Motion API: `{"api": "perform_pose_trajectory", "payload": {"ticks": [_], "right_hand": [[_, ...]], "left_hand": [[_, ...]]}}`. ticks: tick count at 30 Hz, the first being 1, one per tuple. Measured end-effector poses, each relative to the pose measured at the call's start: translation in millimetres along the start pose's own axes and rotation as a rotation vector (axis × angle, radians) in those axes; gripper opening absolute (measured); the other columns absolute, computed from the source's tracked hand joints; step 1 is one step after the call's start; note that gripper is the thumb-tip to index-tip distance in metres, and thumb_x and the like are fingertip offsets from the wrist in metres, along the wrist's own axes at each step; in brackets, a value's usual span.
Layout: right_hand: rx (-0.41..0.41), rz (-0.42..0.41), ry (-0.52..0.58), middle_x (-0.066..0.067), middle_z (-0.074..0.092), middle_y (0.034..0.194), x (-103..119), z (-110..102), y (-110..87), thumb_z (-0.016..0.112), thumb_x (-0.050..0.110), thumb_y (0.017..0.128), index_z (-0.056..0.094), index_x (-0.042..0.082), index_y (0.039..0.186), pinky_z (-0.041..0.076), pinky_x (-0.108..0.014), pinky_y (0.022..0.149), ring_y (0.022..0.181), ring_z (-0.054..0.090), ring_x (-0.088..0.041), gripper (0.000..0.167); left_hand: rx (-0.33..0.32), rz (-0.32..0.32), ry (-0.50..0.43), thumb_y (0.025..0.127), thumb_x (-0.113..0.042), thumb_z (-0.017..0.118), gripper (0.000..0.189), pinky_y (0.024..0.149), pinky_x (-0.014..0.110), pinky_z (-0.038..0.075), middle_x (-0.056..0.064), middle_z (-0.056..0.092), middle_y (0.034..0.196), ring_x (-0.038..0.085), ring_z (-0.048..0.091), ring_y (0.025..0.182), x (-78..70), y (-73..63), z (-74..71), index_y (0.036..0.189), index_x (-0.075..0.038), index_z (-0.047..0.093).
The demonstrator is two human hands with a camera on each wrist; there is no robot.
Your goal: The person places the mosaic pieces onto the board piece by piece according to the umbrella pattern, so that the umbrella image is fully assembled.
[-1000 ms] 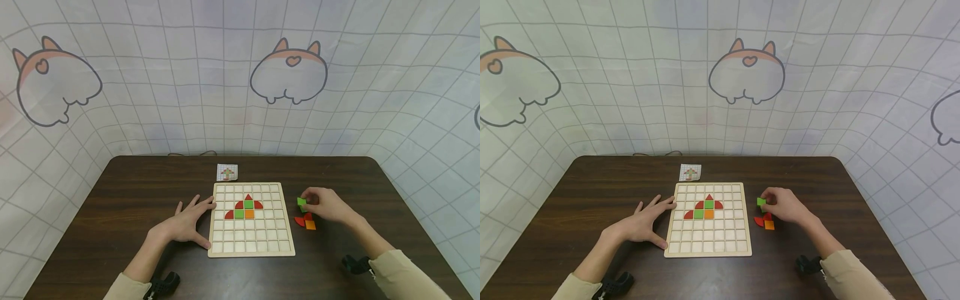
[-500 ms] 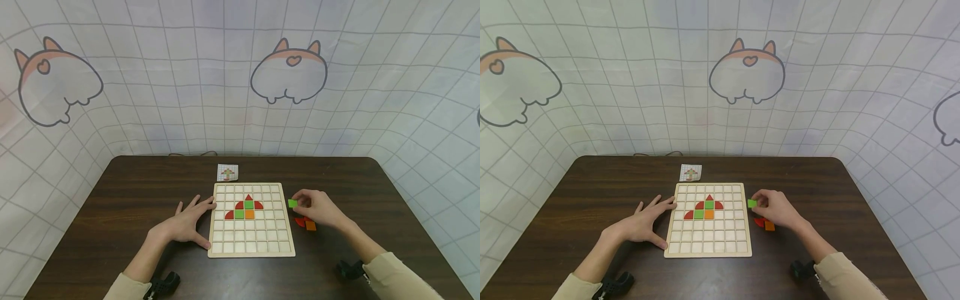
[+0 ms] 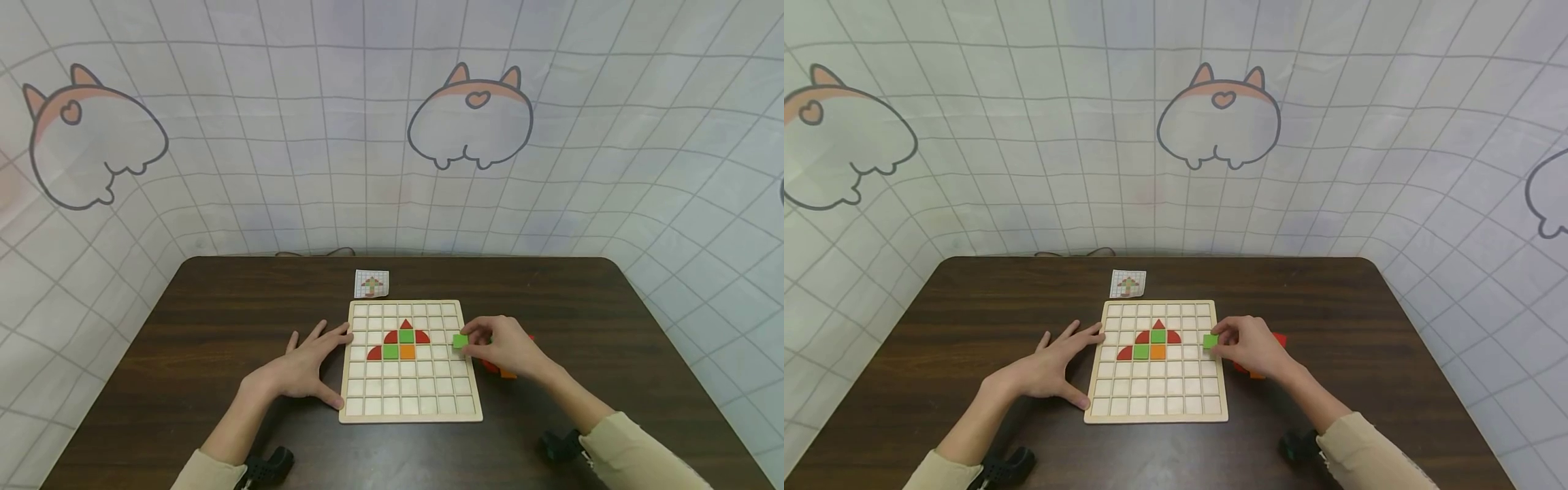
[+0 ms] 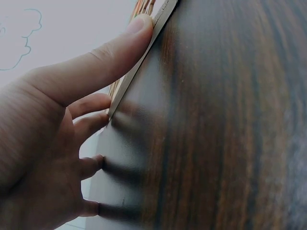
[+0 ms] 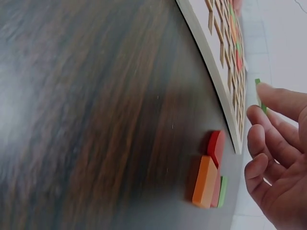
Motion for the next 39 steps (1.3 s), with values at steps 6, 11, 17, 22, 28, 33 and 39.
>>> {"api": "perform_pose_trajectory", "payload": {"ticks": [6,11,17,22,28,33,39], "right_hand": [[0.02,0.004,0.03,0.007,0.068,0.083,5,10,4.4,0.086,0.02,0.085,0.076,0.007,0.104,0.052,-0.027,0.066,0.073,0.061,-0.012,0.025],[0.055,-0.003,0.028,0.008,0.068,0.083,10,20,8.5,0.085,0.02,0.087,0.076,0.007,0.104,0.051,-0.027,0.065,0.074,0.06,-0.012,0.024],[0.073,-0.02,0.033,0.008,0.066,0.081,18,30,12.9,0.086,0.018,0.085,0.075,0.007,0.103,0.05,-0.027,0.065,0.073,0.059,-0.011,0.023],[0.078,-0.047,0.017,0.01,0.064,0.079,24,36,17.3,0.085,0.017,0.086,0.075,0.007,0.102,0.049,-0.026,0.065,0.071,0.057,-0.009,0.021],[0.061,-0.068,-0.007,0.011,0.061,0.075,28,44,21.3,0.084,0.014,0.086,0.075,0.007,0.1,0.047,-0.025,0.062,0.066,0.053,-0.008,0.018],[0.048,-0.088,-0.033,0.012,0.061,0.076,32,49,22.2,0.083,0.014,0.086,0.075,0.007,0.1,0.048,-0.026,0.062,0.066,0.053,-0.006,0.018],[0.037,-0.107,-0.068,0.012,0.06,0.075,38,53,22.7,0.083,0.013,0.086,0.074,0.007,0.099,0.048,-0.026,0.063,0.066,0.053,-0.005,0.017]], "left_hand": [[0.002,-0.001,-0.005,0.07,-0.046,0.095,0.108,0.11,0.076,-0.009,0.003,0.017,0.17,0.039,-0.004,0.156,0.4,-0.2,0.5,0.158,-0.015,0.041],[-0.001,0.001,0.003,0.07,-0.046,0.095,0.108,0.11,0.076,-0.009,0.003,0.017,0.171,0.039,-0.003,0.156,-1.1,-0.4,-0.5,0.158,-0.014,0.041],[-0.005,0.0,-0.001,0.069,-0.046,0.095,0.108,0.11,0.076,-0.009,0.003,0.018,0.17,0.039,-0.003,0.156,-2.4,-0.5,-1.5,0.158,-0.014,0.041],[-0.003,-0.006,-0.001,0.069,-0.046,0.095,0.109,0.11,0.076,-0.008,0.004,0.018,0.17,0.039,-0.003,0.156,-1.5,-0.9,-0.8,0.158,-0.014,0.041],[-0.006,-0.009,0.0,0.069,-0.047,0.095,0.109,0.11,0.076,-0.008,0.004,0.018,0.17,0.039,-0.003,0.156,-1.0,-0.8,-0.8,0.158,-0.015,0.041],[-0.003,-0.008,-0.007,0.069,-0.047,0.095,0.109,0.11,0.076,-0.009,0.004,0.018,0.17,0.04,-0.002,0.155,-1.6,-1.9,-0.6,0.158,-0.014,0.041],[-0.008,-0.001,0.0,0.068,-0.047,0.095,0.109,0.11,0.076,-0.008,0.005,0.019,0.17,0.04,-0.001,0.155,-2.6,-1.1,-0.9,0.158,-0.014,0.042]]}}
Point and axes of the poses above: each hand's wrist, its own y-axis towards the middle knuckle, its own z-axis out of the palm, x = y × z, the point moved 10 cm from there along y, towards the middle knuckle
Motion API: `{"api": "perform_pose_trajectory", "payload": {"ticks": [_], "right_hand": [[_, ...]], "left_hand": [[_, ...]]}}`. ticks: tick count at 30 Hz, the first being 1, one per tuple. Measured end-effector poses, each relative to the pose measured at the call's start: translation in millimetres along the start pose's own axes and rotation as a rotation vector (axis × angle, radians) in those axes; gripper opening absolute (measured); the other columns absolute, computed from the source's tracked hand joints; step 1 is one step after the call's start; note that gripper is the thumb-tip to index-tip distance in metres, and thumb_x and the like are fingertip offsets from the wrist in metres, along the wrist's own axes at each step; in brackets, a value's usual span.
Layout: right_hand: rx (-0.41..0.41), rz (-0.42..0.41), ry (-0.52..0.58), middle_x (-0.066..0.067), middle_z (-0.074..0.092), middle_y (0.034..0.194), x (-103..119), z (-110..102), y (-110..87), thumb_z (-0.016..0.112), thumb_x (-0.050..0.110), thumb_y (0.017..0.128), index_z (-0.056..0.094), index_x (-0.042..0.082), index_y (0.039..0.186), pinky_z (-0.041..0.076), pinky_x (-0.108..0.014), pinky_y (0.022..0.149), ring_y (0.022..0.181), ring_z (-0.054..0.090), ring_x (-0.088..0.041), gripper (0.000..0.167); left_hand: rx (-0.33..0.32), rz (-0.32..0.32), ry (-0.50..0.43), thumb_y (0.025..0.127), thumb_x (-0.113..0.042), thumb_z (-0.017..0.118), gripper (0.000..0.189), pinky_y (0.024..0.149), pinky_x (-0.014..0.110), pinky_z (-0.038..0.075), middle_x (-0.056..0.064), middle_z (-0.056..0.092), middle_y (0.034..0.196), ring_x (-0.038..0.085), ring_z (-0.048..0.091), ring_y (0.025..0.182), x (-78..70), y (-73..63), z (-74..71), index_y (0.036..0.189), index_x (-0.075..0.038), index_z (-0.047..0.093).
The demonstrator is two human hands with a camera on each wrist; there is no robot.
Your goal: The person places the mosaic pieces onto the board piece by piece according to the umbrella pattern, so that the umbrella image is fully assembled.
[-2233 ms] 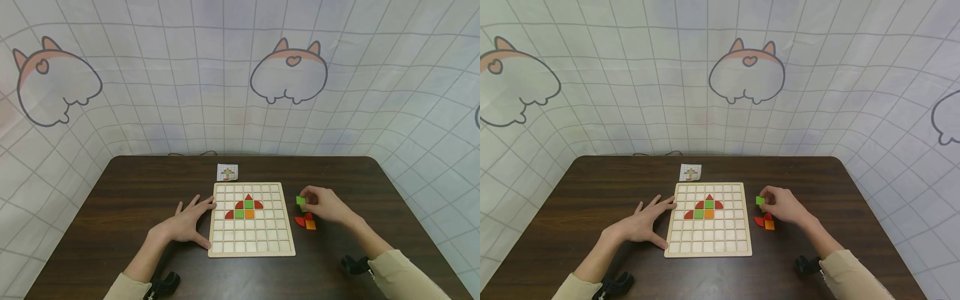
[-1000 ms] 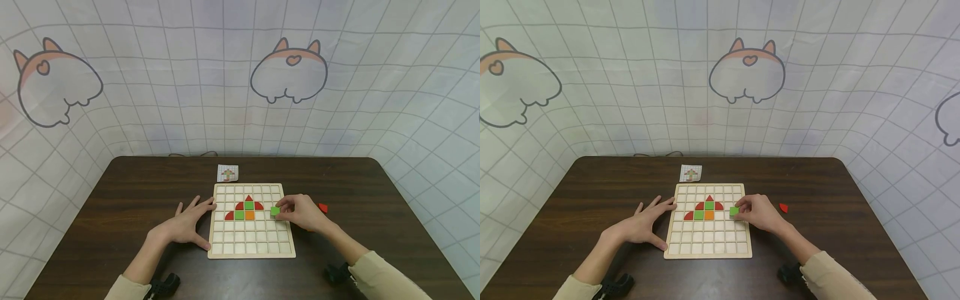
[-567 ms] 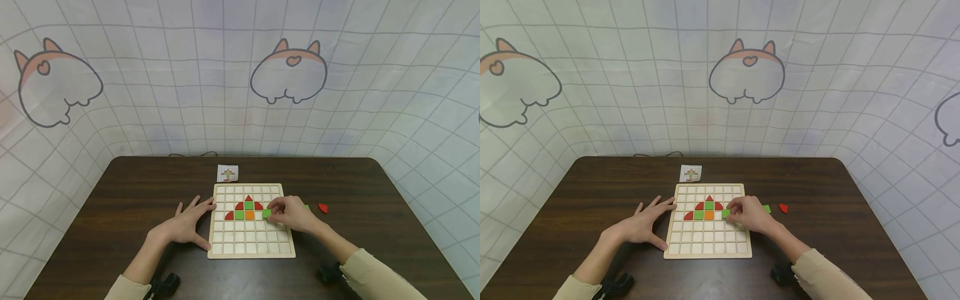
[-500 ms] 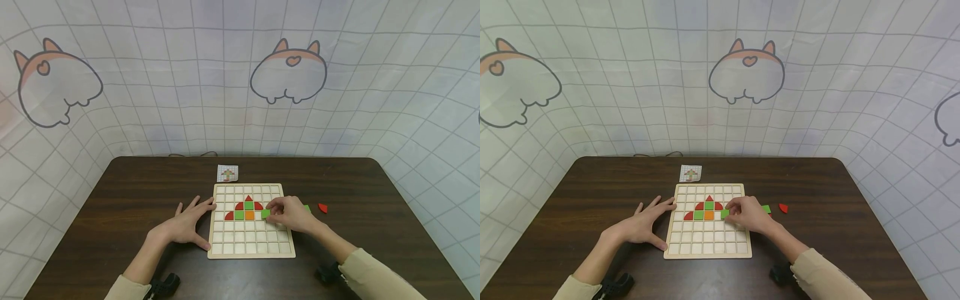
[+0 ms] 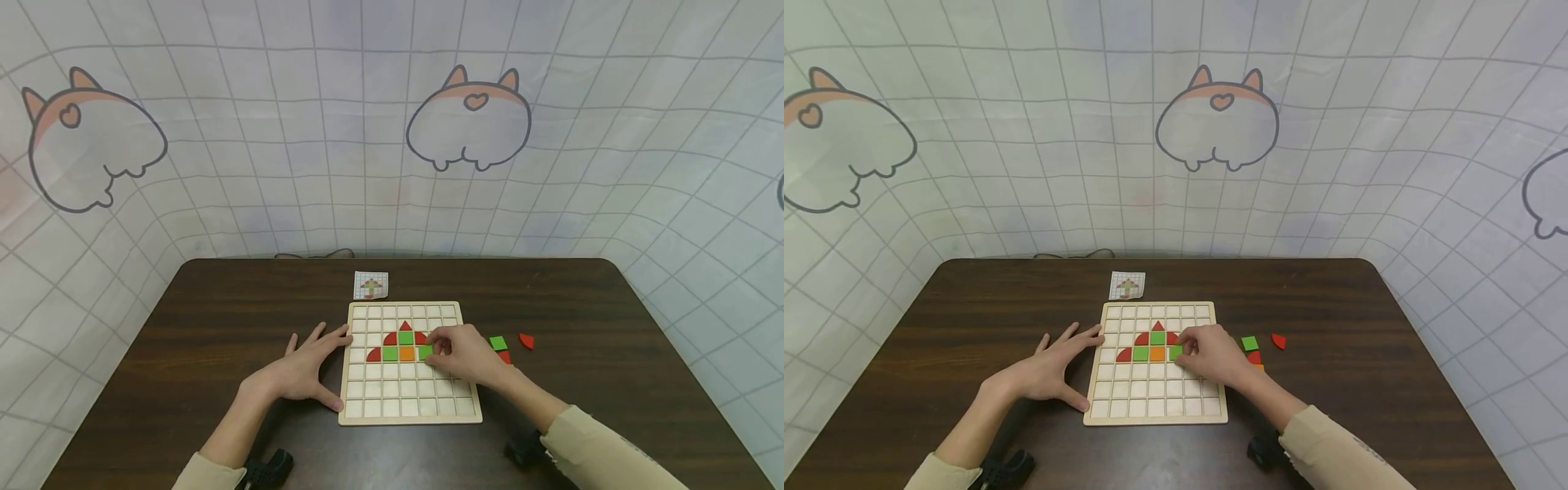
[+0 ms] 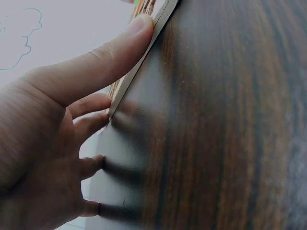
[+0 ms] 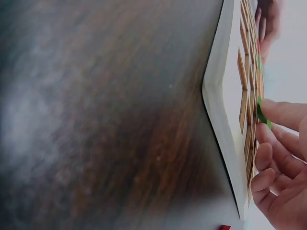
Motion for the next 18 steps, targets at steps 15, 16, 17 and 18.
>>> {"api": "perform_pose_trajectory", "payload": {"ticks": [15,16,17,18], "right_hand": [[0.008,0.012,-0.048,0.012,0.059,0.075,4.7,2.5,2.6,0.084,0.013,0.085,0.075,0.007,0.099,0.047,-0.026,0.063,0.067,0.052,-0.005,0.017],[0.01,0.013,-0.049,0.013,0.059,0.075,5.0,2.7,2.4,0.084,0.013,0.085,0.075,0.007,0.099,0.047,-0.026,0.063,0.067,0.052,-0.005,0.018],[0.011,0.012,-0.048,0.013,0.059,0.075,5.1,2.7,2.3,0.085,0.013,0.085,0.075,0.007,0.099,0.047,-0.026,0.063,0.067,0.052,-0.005,0.019],[0.011,0.01,-0.046,0.013,0.06,0.076,5.5,2.5,2.1,0.085,0.013,0.084,0.075,0.007,0.1,0.047,-0.026,0.063,0.067,0.052,-0.005,0.019]], "left_hand": [[0.006,-0.006,-0.007,0.069,-0.045,0.096,0.108,0.11,0.076,-0.009,0.004,0.018,0.17,0.04,-0.003,0.156,0.6,0.5,-0.4,0.158,-0.013,0.041],[0.007,-0.006,-0.006,0.069,-0.044,0.096,0.108,0.11,0.076,-0.009,0.004,0.018,0.17,0.04,-0.003,0.156,0.5,0.4,-0.3,0.158,-0.013,0.041],[0.006,-0.005,-0.006,0.069,-0.044,0.096,0.108,0.11,0.076,-0.008,0.004,0.019,0.17,0.04,-0.003,0.156,0.1,0.3,-0.5,0.158,-0.013,0.042],[0.006,-0.004,-0.006,0.069,-0.044,0.096,0.108,0.11,0.076,-0.008,0.004,0.019,0.17,0.04,-0.002,0.156,-0.1,0.3,-0.7,0.157,-0.013,0.042]]}}
Point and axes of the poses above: each hand's wrist, its own y-axis towards the middle knuckle, its own z-axis out of the palm, x = y × z, the point moved 10 cm from there along y, towards the middle knuckle
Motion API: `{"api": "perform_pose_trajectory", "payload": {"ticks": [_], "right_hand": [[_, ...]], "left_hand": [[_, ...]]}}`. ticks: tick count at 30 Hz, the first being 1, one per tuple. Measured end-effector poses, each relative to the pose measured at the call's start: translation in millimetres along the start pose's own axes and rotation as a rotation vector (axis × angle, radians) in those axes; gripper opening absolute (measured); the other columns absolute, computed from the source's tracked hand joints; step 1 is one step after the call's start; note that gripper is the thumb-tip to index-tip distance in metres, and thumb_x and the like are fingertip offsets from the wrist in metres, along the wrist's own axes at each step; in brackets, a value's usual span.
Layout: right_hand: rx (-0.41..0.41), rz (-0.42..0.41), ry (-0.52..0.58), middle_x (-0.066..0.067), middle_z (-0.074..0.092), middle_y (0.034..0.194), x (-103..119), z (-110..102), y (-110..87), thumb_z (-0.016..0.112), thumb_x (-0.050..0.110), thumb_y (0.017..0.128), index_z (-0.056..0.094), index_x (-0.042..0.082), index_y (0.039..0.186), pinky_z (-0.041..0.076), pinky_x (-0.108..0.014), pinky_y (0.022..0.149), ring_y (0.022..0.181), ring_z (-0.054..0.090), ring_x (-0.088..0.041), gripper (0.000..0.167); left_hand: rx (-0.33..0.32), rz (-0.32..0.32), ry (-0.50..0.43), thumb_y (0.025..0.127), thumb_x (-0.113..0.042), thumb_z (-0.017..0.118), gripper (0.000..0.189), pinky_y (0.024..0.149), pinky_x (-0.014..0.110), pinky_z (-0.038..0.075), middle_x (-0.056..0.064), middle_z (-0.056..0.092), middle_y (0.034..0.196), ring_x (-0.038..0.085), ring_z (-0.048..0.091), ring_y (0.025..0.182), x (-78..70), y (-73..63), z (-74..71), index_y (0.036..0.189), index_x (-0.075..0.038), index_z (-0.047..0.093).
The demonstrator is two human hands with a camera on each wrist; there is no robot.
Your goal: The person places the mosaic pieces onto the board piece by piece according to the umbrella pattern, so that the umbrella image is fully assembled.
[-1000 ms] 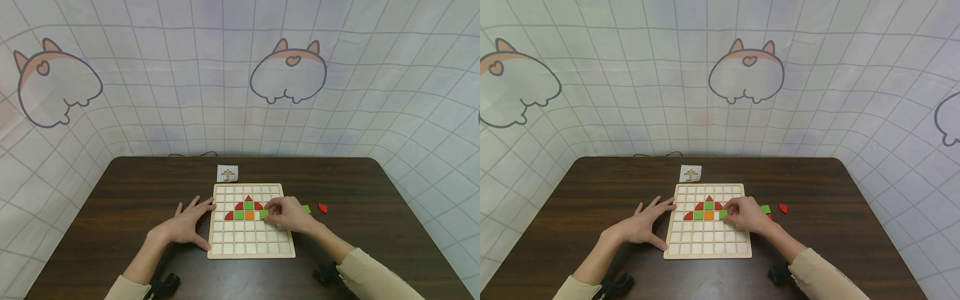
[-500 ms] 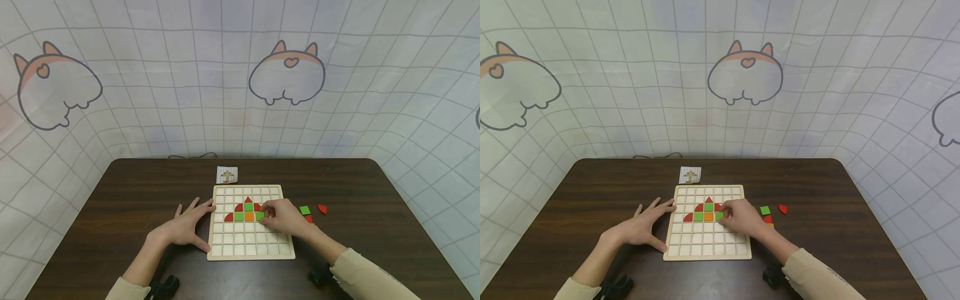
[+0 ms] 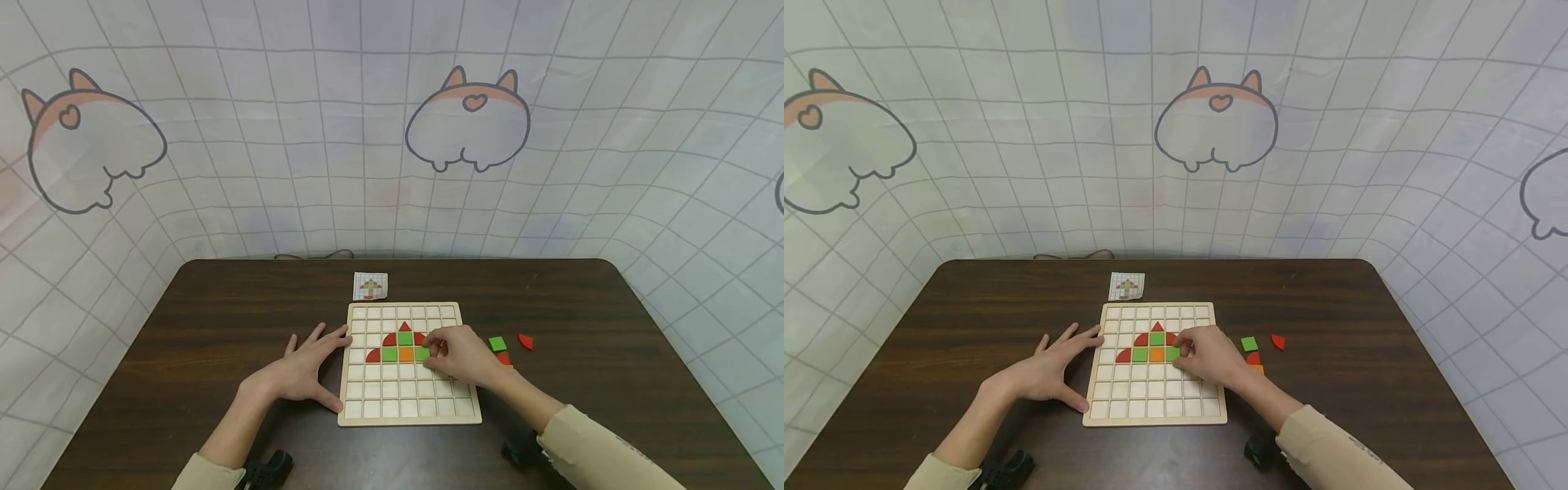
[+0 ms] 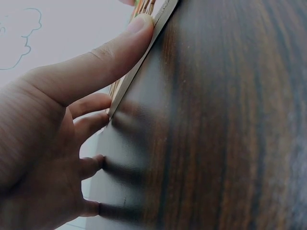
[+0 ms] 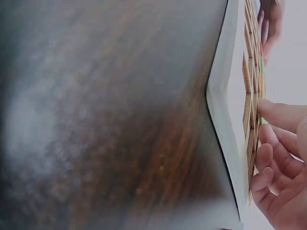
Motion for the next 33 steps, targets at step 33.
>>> {"api": "perform_pose_trajectory", "payload": {"ticks": [33], "right_hand": [[-0.105,0.125,0.105,0.009,0.063,0.08,-60,-58,-43.4,0.079,0.014,0.091,0.075,0.011,0.104,0.046,-0.027,0.06,0.069,0.056,-0.012,0.014]], "left_hand": [[0.006,-0.003,0.006,0.07,-0.046,0.095,0.107,0.11,0.077,-0.008,0.004,0.017,0.171,0.04,-0.002,0.155,-1.9,2.1,0.3,0.157,-0.013,0.042]]}}
Point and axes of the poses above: each hand's wrist, its own y-axis towards the middle knuckle, its own z-axis out of the palm, x = y × z, the point moved 10 cm from there along y, towards the middle knuckle
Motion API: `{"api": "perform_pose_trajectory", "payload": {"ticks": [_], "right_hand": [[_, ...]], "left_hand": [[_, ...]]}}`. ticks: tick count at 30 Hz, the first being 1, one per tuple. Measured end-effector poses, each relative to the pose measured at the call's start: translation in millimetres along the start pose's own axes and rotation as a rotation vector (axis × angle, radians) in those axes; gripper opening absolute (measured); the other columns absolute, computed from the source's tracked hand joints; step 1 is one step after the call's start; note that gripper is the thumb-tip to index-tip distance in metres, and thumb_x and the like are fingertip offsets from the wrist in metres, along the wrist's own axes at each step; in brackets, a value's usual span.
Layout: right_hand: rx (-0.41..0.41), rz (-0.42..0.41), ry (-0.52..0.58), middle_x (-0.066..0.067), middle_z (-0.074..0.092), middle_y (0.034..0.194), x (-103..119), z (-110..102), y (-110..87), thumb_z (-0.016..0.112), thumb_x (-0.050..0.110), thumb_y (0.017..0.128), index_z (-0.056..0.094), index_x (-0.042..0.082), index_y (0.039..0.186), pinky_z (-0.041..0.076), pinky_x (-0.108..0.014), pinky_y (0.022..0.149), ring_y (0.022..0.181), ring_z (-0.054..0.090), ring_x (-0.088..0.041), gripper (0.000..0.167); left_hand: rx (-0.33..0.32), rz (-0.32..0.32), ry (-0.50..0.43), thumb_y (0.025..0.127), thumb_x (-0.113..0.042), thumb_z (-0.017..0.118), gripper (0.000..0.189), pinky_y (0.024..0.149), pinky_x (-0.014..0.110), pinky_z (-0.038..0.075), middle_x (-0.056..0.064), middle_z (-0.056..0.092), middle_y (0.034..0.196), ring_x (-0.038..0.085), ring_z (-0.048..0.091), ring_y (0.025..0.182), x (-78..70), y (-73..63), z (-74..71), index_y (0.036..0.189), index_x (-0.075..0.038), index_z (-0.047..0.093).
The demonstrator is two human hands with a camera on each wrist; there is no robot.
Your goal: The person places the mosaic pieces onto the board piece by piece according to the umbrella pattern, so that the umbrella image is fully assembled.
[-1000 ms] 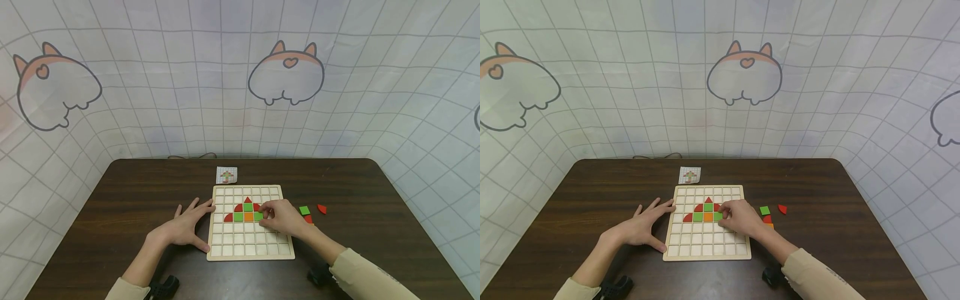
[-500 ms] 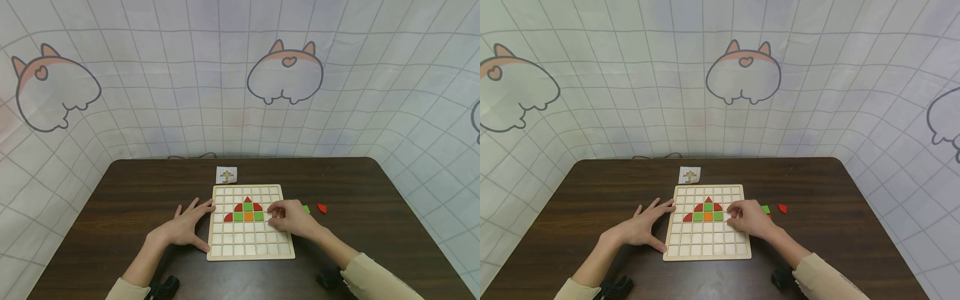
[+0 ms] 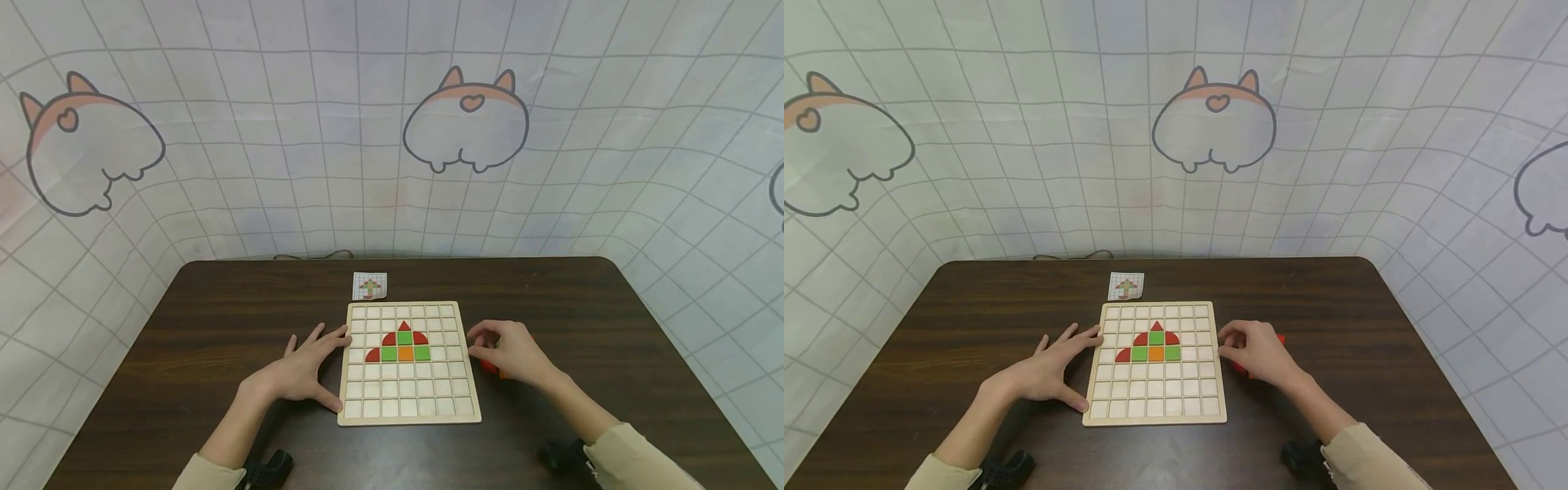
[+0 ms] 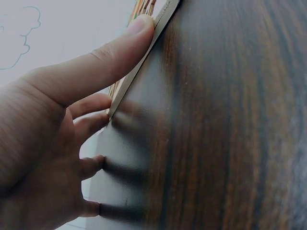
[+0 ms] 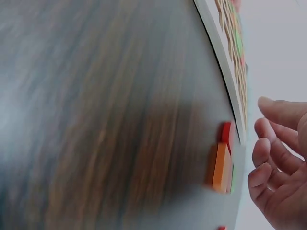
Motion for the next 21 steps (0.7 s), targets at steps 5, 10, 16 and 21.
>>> {"api": "perform_pose_trajectory", "payload": {"ticks": [5,10,16,21], "right_hand": [[-0.032,0.041,-0.006,0.006,0.065,0.082,-16,-14,-8.5,0.079,0.014,0.092,0.075,0.009,0.106,0.049,-0.028,0.06,0.07,0.059,-0.015,0.015],[-0.057,0.071,-0.02,0.005,0.065,0.081,-30,-25,-16.8,0.079,0.013,0.093,0.075,0.007,0.106,0.05,-0.028,0.059,0.068,0.059,-0.014,0.015],[-0.115,0.099,-0.066,0.005,0.065,0.08,-44,-43,-25.3,0.079,0.013,0.092,0.075,0.006,0.104,0.048,-0.028,0.06,0.069,0.057,-0.015,0.014],[-0.135,0.128,-0.096,0.004,0.066,0.083,-56,-54,-32.0,0.078,0.014,0.093,0.075,0.006,0.104,0.048,-0.028,0.06,0.071,0.058,-0.015,0.014]], "left_hand": [[-0.002,0.004,-0.003,0.07,-0.046,0.095,0.107,0.109,0.077,-0.008,0.004,0.017,0.171,0.04,-0.002,0.156,-0.1,0.3,0.3,0.157,-0.013,0.042],[-0.006,-0.002,0.005,0.07,-0.046,0.095,0.107,0.11,0.077,-0.008,0.003,0.018,0.171,0.039,-0.002,0.156,2.1,-1.3,0.6,0.157,-0.013,0.042],[-0.011,0.006,0.01,0.07,-0.046,0.095,0.106,0.109,0.077,-0.007,0.004,0.017,0.171,0.04,-0.002,0.156,1.6,-1.5,-0.1,0.156,-0.013,0.043],[-0.003,0.012,0.021,0.071,-0.048,0.094,0.106,0.11,0.077,-0.007,0.003,0.016,0.171,0.039,-0.002,0.156,0.8,-0.3,0.2,0.157,-0.014,0.042]]}}
Point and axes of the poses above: each hand's wrist, its own y-axis towards the middle knuckle, its own z-axis out of the palm, x = y × z, the point moved 10 cm from there along y, towards the middle knuckle
